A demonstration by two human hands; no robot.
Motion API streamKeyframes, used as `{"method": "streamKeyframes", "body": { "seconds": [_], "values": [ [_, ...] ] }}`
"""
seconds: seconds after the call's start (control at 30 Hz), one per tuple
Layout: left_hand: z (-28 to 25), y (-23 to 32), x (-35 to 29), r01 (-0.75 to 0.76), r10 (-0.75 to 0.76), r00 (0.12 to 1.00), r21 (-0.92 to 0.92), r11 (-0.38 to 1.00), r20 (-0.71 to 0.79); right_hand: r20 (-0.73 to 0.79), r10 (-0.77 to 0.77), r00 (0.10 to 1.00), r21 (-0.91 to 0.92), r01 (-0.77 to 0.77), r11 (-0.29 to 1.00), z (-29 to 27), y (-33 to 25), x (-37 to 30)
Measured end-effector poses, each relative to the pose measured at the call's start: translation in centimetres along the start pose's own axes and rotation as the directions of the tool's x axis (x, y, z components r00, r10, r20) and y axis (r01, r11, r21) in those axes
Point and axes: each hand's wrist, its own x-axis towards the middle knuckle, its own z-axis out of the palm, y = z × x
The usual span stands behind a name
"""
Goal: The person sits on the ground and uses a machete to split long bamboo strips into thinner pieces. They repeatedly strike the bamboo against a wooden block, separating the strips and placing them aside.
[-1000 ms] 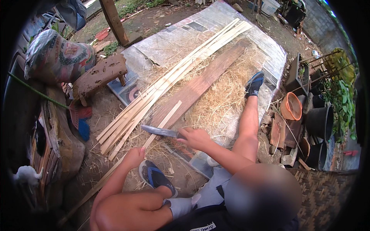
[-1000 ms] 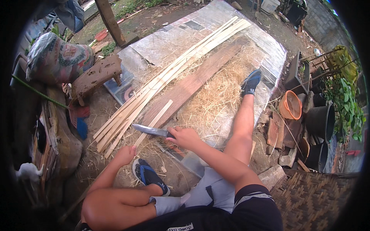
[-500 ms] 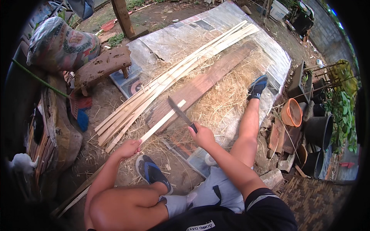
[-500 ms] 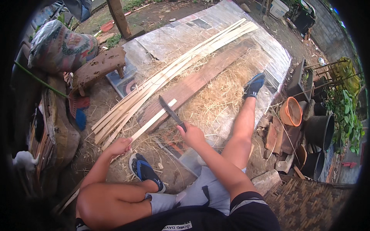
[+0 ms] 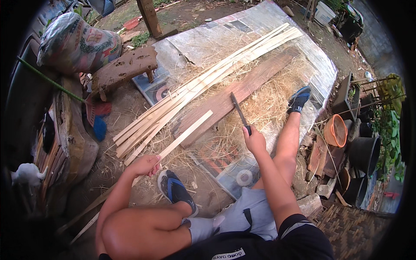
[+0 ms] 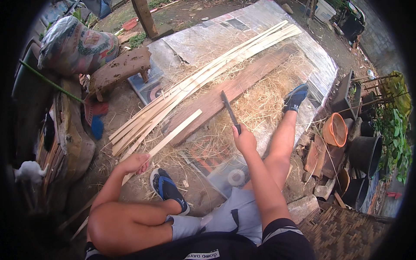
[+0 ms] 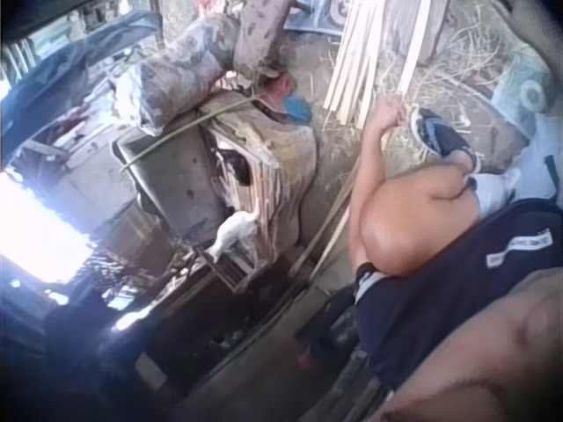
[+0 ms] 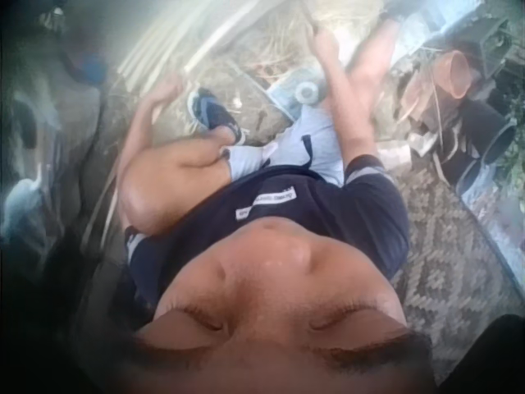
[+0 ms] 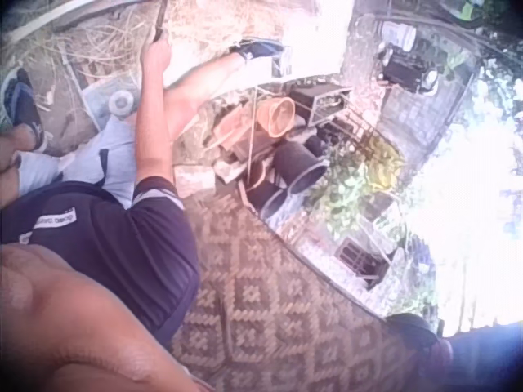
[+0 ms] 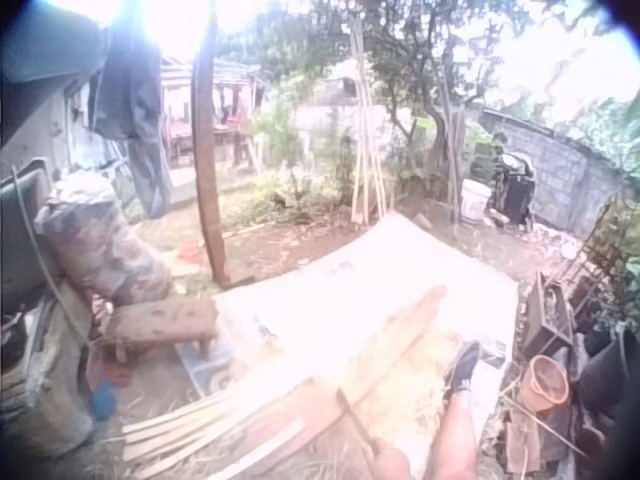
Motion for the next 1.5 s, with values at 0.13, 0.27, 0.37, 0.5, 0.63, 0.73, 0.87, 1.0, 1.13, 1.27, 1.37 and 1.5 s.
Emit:
{"method": "streamKeyframes", "body": {
  "seconds": [0.13, 0.27, 0.37, 0.5, 0.63, 0.73, 0.87, 1.0, 1.13, 1.27, 1.37, 1.5],
  "values": [
    [0.2, 8.0, -7.4, 0.050, 0.128, 0.952, 0.554, 0.831, -0.277, 0.008, -0.012, 1.000, 0.014, 0.012, 1.000, 0.6, 2.0, -0.3],
    [-1.2, 7.9, -9.3, 0.070, 0.204, 0.931, 0.697, 0.714, -0.303, -0.073, -0.010, 0.997, 0.089, 0.017, 0.996, 2.6, 3.3, -0.4],
    [-3.8, 0.9, -7.6, 0.142, 0.120, 0.906, 0.557, 0.818, -0.406, -0.067, -0.035, 0.997, 0.187, 0.047, 0.981, 3.5, 2.4, 0.1],
    [-4.5, -8.8, -6.4, 0.255, -0.055, 0.880, 0.370, 0.893, -0.472, -0.016, -0.033, 0.999, 0.181, 0.036, 0.983, 3.1, 2.0, 0.4],
    [-5.3, -19.1, -7.3, 0.355, -0.152, 0.810, 0.266, 0.896, -0.567, -0.046, -0.041, 0.998, 0.148, 0.047, 0.988, 3.2, 2.4, 0.6],
    [-5.5, -21.3, -9.9, 0.422, -0.176, 0.756, 0.265, 0.867, -0.631, -0.051, -0.044, 0.998, 0.182, 0.053, 0.982, 3.3, 2.6, 0.7],
    [-8.0, -25.8, -10.7, 0.483, -0.030, 0.660, 0.393, 0.782, -0.751, -0.045, -0.040, 0.998, 0.197, 0.048, 0.979, 3.1, 2.6, 0.7],
    [-9.4, -26.8, -8.5, 0.494, 0.094, 0.561, 0.424, 0.759, -0.823, -0.025, -0.043, 0.999, 0.190, 0.047, 0.981, 3.4, 1.8, 0.7],
    [-8.1, -17.6, -1.3, 0.352, 0.159, 0.608, 0.443, 0.825, -0.778, -0.060, -0.031, 0.998, 0.177, 0.041, 0.983, 3.8, 2.4, 0.8],
    [-6.7, -13.8, 4.4, 0.248, 0.320, 0.716, 0.655, 0.714, -0.620, -0.064, -0.054, 0.996, 0.196, 0.066, 0.978, 4.7, 2.8, 1.0],
    [-6.2, -14.0, 5.7, 0.267, 0.374, 0.719, 0.730, 0.630, -0.586, -0.076, -0.072, 0.994, 0.183, 0.085, 0.979, 4.8, 2.2, 0.7],
    [-7.7, -11.9, 5.6, 0.340, 0.194, 0.800, 0.695, 0.633, -0.567, -0.069, -0.059, 0.996, 0.209, 0.073, 0.975, 5.3, 3.2, 0.9]
  ]
}}
